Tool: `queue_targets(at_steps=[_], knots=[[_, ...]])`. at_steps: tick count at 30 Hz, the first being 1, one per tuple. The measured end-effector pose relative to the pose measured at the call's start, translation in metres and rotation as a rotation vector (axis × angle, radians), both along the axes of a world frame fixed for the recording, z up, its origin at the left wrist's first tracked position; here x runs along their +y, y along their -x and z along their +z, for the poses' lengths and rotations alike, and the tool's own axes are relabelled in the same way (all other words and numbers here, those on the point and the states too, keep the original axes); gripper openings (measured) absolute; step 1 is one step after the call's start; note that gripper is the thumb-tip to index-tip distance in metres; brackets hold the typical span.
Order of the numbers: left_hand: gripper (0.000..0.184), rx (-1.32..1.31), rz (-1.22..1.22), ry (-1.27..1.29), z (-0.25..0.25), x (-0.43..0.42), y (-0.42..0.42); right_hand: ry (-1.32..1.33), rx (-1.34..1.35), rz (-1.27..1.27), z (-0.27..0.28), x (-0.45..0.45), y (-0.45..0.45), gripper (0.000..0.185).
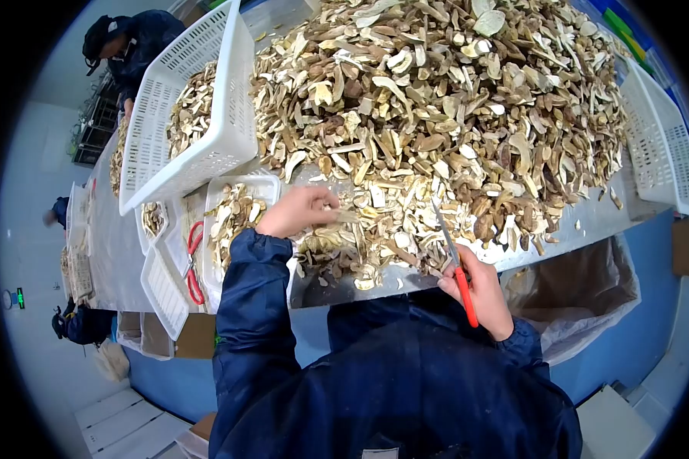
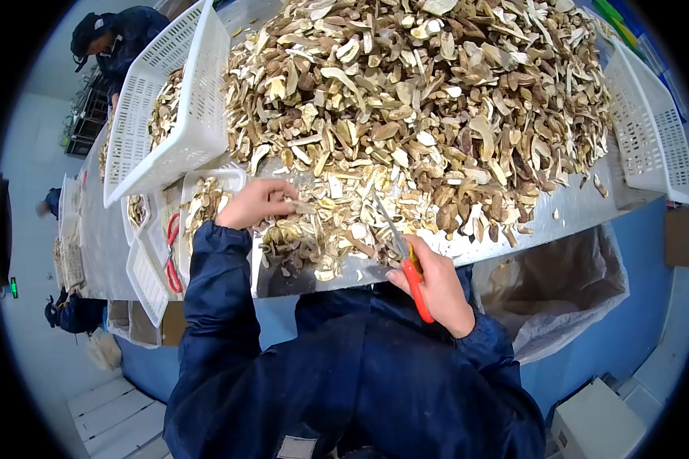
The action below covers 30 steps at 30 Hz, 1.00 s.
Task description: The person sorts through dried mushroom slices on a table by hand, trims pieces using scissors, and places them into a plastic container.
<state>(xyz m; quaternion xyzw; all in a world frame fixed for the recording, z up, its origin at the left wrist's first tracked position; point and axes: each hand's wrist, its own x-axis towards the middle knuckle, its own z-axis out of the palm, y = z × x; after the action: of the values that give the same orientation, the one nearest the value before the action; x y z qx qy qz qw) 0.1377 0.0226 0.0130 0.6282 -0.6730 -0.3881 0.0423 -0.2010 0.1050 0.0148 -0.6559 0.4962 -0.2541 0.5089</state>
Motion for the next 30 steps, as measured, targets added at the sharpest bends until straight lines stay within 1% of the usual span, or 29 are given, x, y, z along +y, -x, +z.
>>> queue_targets(at_steps=[2,5,8,10,11,12,13,15,16,19,21,24,27,28,30], knots=[[0.027,0.022,0.013,0.243,-0.005,-0.002,-0.002,0.001,-0.002,-0.012,-0.005,-0.001,0.001,0.054],[0.027,-0.195,-0.087,0.641,-0.034,-0.017,0.008,0.003,0.021,0.020,-0.002,-0.002,0.000,0.054],[0.023,-0.261,-0.022,0.537,-0.034,-0.029,0.021,0.028,-0.006,0.015,-0.002,0.002,0.000,0.055],[0.015,-0.075,0.105,0.488,-0.034,-0.029,0.016,0.049,0.004,0.013,-0.005,0.003,0.003,0.055],[0.013,0.013,0.169,0.460,-0.032,-0.028,0.008,0.058,0.005,0.014,-0.006,0.004,0.004,0.055],[0.014,0.356,0.345,0.363,-0.035,-0.028,0.002,0.038,-0.001,0.003,-0.007,0.003,0.004,0.055],[0.011,0.717,0.595,0.129,-0.027,-0.020,-0.004,0.016,-0.008,-0.004,-0.007,0.003,0.005,0.055],[0.013,1.549,0.517,-0.066,-0.036,-0.016,-0.027,-0.001,-0.017,-0.008,-0.008,0.001,0.004,0.054],[0.018,1.655,0.548,-0.099,-0.039,-0.011,-0.030,0.004,-0.016,-0.007,-0.009,0.001,0.003,0.054],[0.017,1.732,0.912,-0.205,-0.039,-0.012,-0.024,-0.001,0.009,0.037,-0.003,-0.005,0.000,0.053],[0.021,1.179,0.729,-0.036,-0.041,-0.014,-0.017,-0.020,0.021,0.056,0.002,-0.007,-0.002,0.053],[0.037,0.360,0.416,0.183,-0.041,-0.020,-0.001,0.035,0.005,0.049,0.001,-0.005,-0.002,0.053],[0.040,0.429,0.443,0.338,-0.028,-0.022,0.014,0.023,-0.002,0.018,-0.001,-0.004,-0.001,0.053],[0.044,0.199,0.512,0.299,-0.031,-0.027,0.010,0.025,0.004,0.014,-0.002,-0.004,-0.001,0.053],[0.044,0.004,0.481,0.367,-0.032,-0.032,0.016,0.031,0.017,0.005,-0.003,-0.004,0.000,0.052]])
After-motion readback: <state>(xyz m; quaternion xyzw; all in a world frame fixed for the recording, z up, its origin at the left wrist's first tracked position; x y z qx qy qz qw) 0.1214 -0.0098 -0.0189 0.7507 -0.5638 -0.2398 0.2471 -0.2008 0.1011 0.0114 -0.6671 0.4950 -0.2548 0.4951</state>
